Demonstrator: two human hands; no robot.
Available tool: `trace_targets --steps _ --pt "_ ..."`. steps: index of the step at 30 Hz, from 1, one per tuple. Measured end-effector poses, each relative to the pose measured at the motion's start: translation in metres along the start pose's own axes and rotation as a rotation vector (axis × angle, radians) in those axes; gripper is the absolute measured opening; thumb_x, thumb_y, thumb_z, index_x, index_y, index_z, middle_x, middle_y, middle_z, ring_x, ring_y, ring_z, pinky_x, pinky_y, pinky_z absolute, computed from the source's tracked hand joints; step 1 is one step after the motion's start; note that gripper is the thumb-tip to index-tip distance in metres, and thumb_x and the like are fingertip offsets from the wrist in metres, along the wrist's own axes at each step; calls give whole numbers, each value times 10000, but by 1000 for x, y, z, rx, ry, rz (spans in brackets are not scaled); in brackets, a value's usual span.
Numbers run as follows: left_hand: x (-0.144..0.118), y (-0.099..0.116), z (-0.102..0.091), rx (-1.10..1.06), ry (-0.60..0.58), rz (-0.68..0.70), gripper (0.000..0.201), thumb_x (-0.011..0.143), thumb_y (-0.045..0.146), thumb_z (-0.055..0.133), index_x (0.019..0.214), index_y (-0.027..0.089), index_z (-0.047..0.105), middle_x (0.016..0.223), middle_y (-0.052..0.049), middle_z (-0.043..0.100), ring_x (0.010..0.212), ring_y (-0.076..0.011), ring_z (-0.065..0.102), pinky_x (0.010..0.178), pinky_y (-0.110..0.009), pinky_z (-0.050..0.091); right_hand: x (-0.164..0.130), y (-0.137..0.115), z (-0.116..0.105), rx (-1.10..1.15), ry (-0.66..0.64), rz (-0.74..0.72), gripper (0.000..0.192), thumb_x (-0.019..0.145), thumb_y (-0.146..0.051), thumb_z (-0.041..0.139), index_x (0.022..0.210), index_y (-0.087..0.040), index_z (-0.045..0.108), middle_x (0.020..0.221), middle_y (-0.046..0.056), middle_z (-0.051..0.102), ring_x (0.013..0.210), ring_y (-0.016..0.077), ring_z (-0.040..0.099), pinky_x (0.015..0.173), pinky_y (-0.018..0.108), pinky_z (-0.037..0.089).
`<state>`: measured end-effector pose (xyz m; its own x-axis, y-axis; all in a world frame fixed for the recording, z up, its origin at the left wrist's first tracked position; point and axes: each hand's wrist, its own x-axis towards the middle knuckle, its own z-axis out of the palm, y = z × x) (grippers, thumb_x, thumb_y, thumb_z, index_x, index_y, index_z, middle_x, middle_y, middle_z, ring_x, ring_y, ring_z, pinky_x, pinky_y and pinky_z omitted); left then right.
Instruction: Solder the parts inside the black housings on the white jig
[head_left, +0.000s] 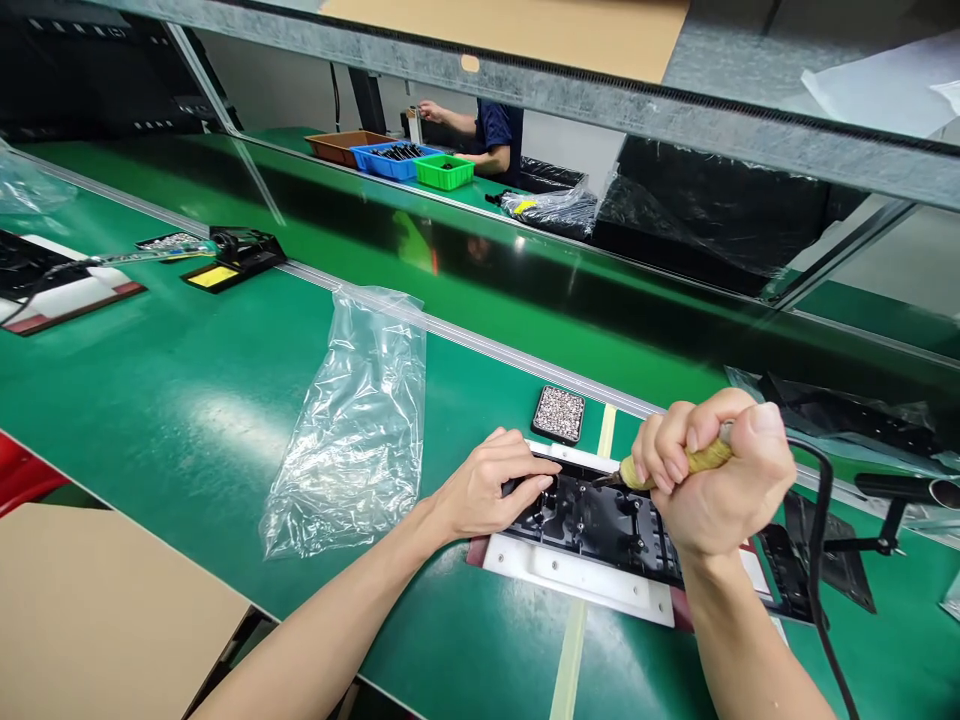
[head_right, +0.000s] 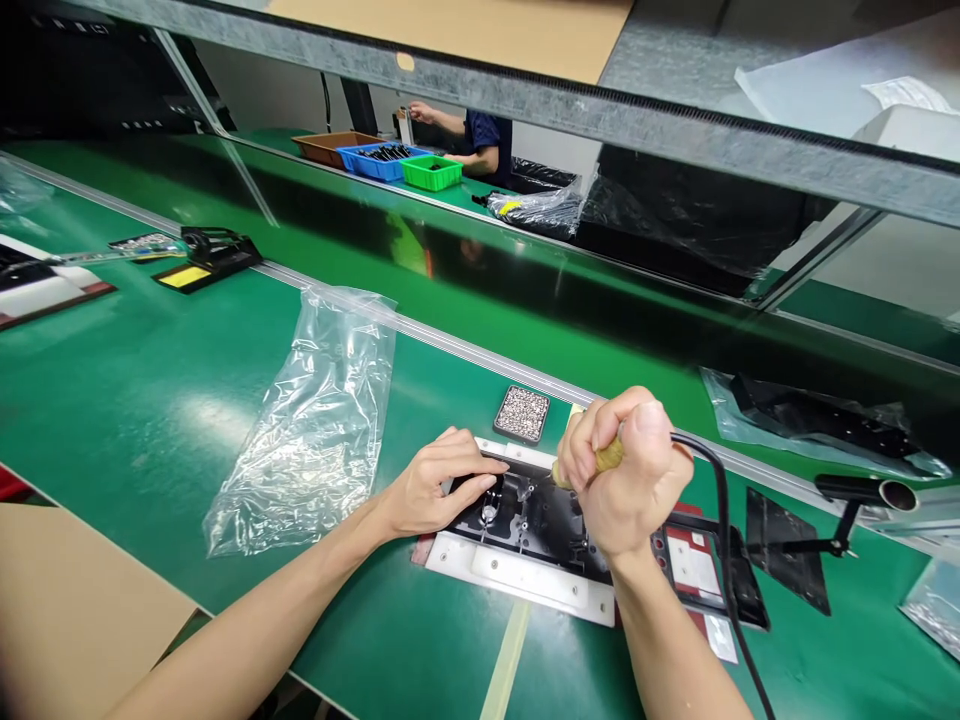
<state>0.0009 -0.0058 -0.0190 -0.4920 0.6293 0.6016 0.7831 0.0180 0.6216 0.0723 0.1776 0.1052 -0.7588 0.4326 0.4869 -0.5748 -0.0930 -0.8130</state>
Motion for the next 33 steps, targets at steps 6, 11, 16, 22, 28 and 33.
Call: trace_targets --steps 6,11,16,22,28,33 --pt "-1 -1 0 -6 -2 7 199 1071 244 611 1166 173 771 839 -47 719 788 -186 576 772 -373 372 -1 3 0 8 0 12 395 1040 -372 536 686 -200 497 478 -49 397 358 91 328 354 212 346" --pt "-1 -1 1 -2 -4 9 193 1067 237 615 1155 168 772 823 -41 710 774 -180 565 766 -372 365 -2 4 3 32 -18 22 391 1042 -353 528 685 -195 507 475 -42 404 368 93 335 354 201 336" --pt "-1 -1 1 -3 2 7 191 1064 231 616 1160 172 770 828 -40 711 776 -182 569 773 -371 365 -5 7 5 16 -42 27 419 1048 -380 537 679 -190 485 473 -49 403 374 84 346 375 189 349" --pt "0 0 1 -10 -5 7 195 1068 235 611 1154 171 773 825 -32 699 783 -176 572 785 -363 361 -6 10 5 0 -66 48 431 1055 -391 534 678 -190 480 483 -46 405 381 90 356 376 200 346" --pt "1 3 0 -14 -13 -27 203 1073 239 606 1152 168 778 846 -33 704 814 -176 594 807 -361 355 4 8 5 -50 -116 129 445 1052 -432 556 682 -194 491 514 -38 436 424 104 424 441 235 438" --pt "1 3 0 -11 -10 -28 192 1062 231 620 1148 170 781 853 -29 713 822 -178 598 810 -362 363 11 5 4 -76 -131 159 439 1028 -397 610 661 -179 508 607 -12 473 515 111 507 525 255 501"
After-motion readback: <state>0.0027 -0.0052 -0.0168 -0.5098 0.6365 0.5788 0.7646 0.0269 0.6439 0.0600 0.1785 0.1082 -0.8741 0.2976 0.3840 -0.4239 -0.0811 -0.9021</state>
